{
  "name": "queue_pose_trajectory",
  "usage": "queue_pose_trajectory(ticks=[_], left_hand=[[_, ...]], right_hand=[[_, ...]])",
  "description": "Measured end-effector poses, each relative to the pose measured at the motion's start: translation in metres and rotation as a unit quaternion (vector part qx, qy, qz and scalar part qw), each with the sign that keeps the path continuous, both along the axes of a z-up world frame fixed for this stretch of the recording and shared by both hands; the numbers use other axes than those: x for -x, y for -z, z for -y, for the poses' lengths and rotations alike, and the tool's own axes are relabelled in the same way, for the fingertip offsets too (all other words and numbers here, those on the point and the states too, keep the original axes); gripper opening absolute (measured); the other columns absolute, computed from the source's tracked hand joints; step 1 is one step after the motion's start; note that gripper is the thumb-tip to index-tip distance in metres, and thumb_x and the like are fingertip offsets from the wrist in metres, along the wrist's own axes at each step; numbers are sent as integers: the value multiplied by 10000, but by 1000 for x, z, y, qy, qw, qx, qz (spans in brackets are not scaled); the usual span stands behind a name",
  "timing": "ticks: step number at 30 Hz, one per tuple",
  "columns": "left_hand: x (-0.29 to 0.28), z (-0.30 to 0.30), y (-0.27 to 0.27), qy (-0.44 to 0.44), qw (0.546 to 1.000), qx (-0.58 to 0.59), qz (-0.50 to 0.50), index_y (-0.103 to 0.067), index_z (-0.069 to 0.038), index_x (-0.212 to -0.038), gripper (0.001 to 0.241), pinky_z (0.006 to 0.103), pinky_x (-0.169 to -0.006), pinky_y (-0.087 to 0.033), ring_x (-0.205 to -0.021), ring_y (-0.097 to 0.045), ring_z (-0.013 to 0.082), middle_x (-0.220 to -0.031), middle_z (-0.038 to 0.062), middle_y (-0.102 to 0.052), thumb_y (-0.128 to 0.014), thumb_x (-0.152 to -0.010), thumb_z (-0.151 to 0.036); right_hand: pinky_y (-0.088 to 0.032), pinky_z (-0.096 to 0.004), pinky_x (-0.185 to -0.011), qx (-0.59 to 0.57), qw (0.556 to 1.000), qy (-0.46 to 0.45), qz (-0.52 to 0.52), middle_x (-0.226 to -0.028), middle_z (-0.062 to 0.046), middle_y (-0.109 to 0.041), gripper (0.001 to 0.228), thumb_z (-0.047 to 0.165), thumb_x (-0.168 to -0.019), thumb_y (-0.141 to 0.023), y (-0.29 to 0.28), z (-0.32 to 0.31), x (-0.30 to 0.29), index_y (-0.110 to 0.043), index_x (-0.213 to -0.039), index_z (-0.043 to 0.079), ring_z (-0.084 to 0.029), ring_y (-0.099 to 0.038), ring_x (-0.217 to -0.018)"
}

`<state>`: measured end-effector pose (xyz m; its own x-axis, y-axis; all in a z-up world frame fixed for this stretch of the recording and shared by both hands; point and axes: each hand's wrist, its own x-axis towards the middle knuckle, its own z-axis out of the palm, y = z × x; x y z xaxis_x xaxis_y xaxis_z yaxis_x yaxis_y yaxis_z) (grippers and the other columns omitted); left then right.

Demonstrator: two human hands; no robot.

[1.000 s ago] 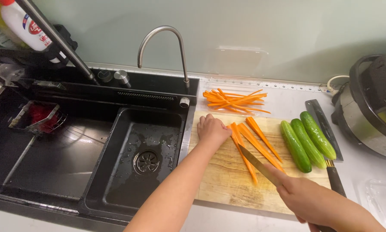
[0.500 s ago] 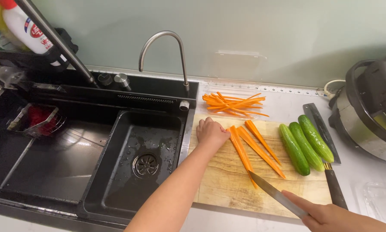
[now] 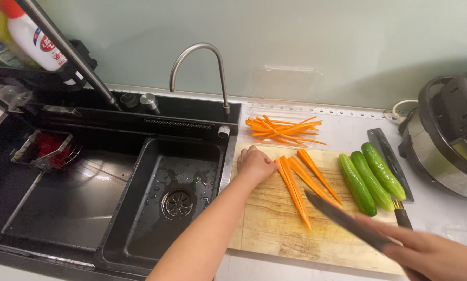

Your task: Cut a carrot into thin strips on a wooden cutting board.

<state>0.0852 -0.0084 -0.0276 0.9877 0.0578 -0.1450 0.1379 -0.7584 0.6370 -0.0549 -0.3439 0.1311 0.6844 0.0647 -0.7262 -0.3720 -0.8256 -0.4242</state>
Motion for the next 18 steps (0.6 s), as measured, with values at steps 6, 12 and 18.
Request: queue_pose_trajectory(ticks=[6, 12, 18], left_hand=[[0, 2, -3, 4, 1000, -11, -4, -789, -216, -709, 151, 362, -1090, -406, -1200, -506, 266, -1181, 25, -606, -840, -740, -354], [2, 1, -6, 4, 1000, -16, -12, -790, -213, -710, 157, 371, -1092, -403, -1207, -500, 273, -1182, 33, -598, -842, -736, -359], [3, 2, -1, 6, 1000, -12, 12, -784, -205, -678, 195, 377, -1086, -397, -1190, -496, 288, -1170, 37, -594, -843, -729, -384]], right_hand=[[-543, -369, -413, -20, 1000, 9, 5, -567, -110, -566, 687, 297, -1040, -452, -6, -117, -8, -178, -1632, 512, -219, -548, -377], [-555, -384, -443, -5, 999, -9, 53, -610, -146, -637, 648, 308, -1029, -440, 10, -155, -24, -174, -1594, 480, -249, -589, -384], [-567, -403, -456, 14, 998, -15, 52, -640, -146, -646, 646, 284, -1026, -418, 6, -166, -23, -186, -1604, 453, -238, -590, -398]])
